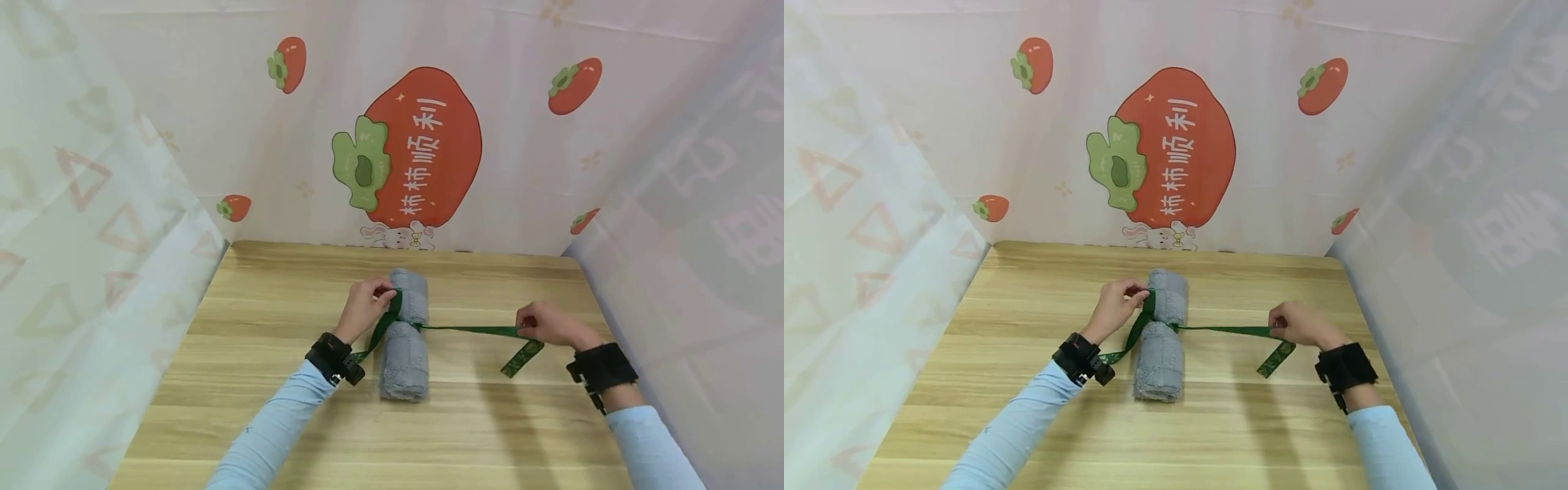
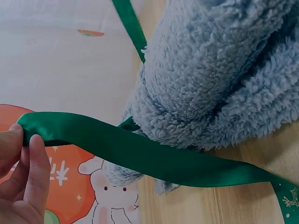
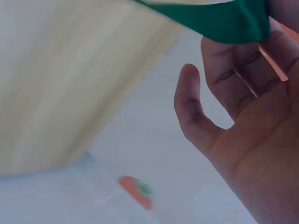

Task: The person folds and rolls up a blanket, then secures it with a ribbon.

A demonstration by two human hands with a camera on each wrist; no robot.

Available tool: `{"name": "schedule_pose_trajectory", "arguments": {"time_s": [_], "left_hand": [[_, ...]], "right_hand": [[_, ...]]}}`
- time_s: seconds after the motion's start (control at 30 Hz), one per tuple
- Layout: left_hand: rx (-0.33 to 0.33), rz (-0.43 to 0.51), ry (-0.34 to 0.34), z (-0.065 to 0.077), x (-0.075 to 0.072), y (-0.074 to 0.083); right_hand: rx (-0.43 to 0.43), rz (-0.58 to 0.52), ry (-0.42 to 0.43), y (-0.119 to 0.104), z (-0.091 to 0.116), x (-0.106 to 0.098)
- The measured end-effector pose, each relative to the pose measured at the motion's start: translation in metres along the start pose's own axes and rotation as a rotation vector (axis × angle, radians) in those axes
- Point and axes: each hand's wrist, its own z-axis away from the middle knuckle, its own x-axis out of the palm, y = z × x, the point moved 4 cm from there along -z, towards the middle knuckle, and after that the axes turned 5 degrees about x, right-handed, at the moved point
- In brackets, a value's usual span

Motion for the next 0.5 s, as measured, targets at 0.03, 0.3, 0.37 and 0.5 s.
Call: {"name": "schedule_pose_trajectory", "arguments": {"time_s": [0.03,0.3,0.37,0.5], "left_hand": [[0.002,-0.002,-0.001,0.0,0.0,-0.001],[0.016,0.01,-0.024,0.0,-0.002,0.0],[0.018,0.018,-0.035,0.001,-0.001,0.001],[0.019,0.045,-0.057,0.003,0.002,0.004]], "right_hand": [[-0.008,0.024,0.008,-0.004,-0.005,-0.007],[-0.007,0.366,0.311,-0.055,-0.076,-0.06],[-0.039,0.43,0.386,-0.073,-0.102,-0.066],[-0.072,0.5,0.451,-0.106,-0.157,-0.066]]}}
